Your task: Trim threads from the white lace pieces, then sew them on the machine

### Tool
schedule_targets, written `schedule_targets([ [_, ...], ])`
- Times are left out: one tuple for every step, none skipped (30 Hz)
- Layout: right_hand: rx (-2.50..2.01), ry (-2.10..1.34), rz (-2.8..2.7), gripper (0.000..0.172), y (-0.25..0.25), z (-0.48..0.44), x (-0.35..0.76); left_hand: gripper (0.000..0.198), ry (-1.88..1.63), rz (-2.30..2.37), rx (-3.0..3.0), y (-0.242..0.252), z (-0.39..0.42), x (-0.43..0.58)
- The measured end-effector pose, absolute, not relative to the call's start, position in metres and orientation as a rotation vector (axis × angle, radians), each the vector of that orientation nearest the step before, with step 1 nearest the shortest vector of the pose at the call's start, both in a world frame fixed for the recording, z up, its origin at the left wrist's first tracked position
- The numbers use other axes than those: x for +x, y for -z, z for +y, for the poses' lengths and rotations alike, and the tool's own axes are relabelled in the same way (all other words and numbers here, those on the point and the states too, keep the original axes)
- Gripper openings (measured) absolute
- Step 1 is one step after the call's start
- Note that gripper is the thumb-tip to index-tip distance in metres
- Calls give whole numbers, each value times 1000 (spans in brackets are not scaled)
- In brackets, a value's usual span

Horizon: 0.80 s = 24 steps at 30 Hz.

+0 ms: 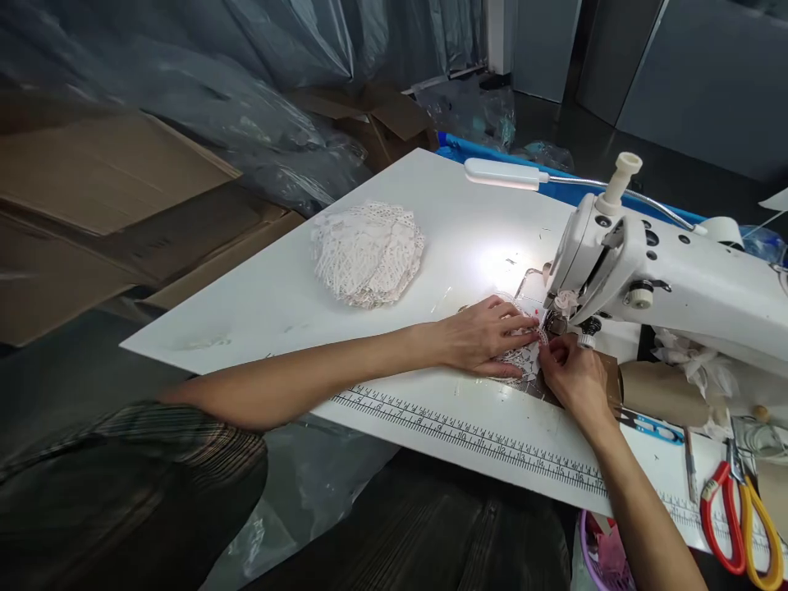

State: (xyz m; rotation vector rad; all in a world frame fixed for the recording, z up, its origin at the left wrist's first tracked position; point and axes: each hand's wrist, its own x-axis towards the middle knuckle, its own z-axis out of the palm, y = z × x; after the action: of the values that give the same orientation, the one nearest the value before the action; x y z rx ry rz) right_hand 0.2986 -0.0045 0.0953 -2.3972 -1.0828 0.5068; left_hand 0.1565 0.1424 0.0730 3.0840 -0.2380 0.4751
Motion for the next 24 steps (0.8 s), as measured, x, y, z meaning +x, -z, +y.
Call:
schedule_targets([
  [-2385, -488, -1073, 27, -95, -6, 299, 61, -483, -190, 3129, -73, 140, 156],
  [-2367, -483, -1065, 31, -95, -7, 299, 66, -509, -165, 3155, -72, 138, 156],
  [-2343, -494, -1062, 35, -95, -9, 300, 68, -555, -159, 3165, -72, 138, 156],
  [-2316, -513, -1064, 38, -95, -11, 301, 66, -616, -165, 3162, -71, 139, 157],
  [-2287, -533, -1067, 40, -95, -13, 301, 60, -685, -182, 3147, -70, 140, 157],
  [-2260, -547, -1074, 43, -95, -14, 302, 50, -753, -205, 3124, -70, 142, 157],
  [-2237, -552, -1082, 45, -95, -15, 302, 40, -816, -229, 3096, -69, 144, 157],
  [-2217, -554, -1093, 46, -94, -17, 303, 32, -872, -250, 3069, -69, 146, 157],
  [-2199, -549, -1106, 47, -93, -18, 303, 27, -919, -264, 3042, -69, 147, 157],
  [-2186, -542, -1119, 48, -92, -19, 303, 24, -963, -266, 3019, -70, 146, 157],
  [-2178, -528, -1133, 47, -90, -21, 303, 22, -1009, -252, 2999, -70, 145, 156],
  [-2174, -503, -1147, 46, -89, -22, 302, 20, -1054, -228, 2982, -71, 143, 156],
  [-2171, -469, -1164, 43, -87, -23, 300, 19, -1096, -202, 2965, -72, 141, 155],
  [-2172, -426, -1185, 40, -85, -24, 298, 18, -1129, -184, 2947, -73, 137, 155],
  [-2175, -376, -1211, 37, -83, -25, 295, 17, -1152, -183, 2931, -73, 134, 156],
  [-2181, -324, -1244, 35, -82, -25, 292, 17, -1165, -199, 2914, -73, 130, 157],
  [-2191, -270, -1282, 33, -81, -26, 288, 18, -1160, -232, 2901, -72, 127, 158],
  [-2206, -222, -1324, 31, -81, -26, 285, 18, -1138, -272, 2890, -70, 125, 159],
  [-2222, -181, -1368, 30, -80, -26, 282, 19, -1095, -310, 2884, -68, 123, 161],
  [-2230, -155, -1411, 30, -81, -26, 281, 19, -1036, -337, 2877, -65, 123, 162],
  [-2222, -156, -1455, 30, -82, -26, 281, 19, -962, -352, 2873, -63, 123, 163],
  [-2194, -190, -1493, 30, -84, -26, 283, 19, -881, -356, 2872, -61, 125, 164],
  [-2148, -259, -1519, 30, -86, -27, 286, 19, -806, -348, 2871, -59, 127, 164],
  [-2095, -356, -1529, 31, -89, -27, 292, 19, -750, -339, 2868, -58, 129, 164],
])
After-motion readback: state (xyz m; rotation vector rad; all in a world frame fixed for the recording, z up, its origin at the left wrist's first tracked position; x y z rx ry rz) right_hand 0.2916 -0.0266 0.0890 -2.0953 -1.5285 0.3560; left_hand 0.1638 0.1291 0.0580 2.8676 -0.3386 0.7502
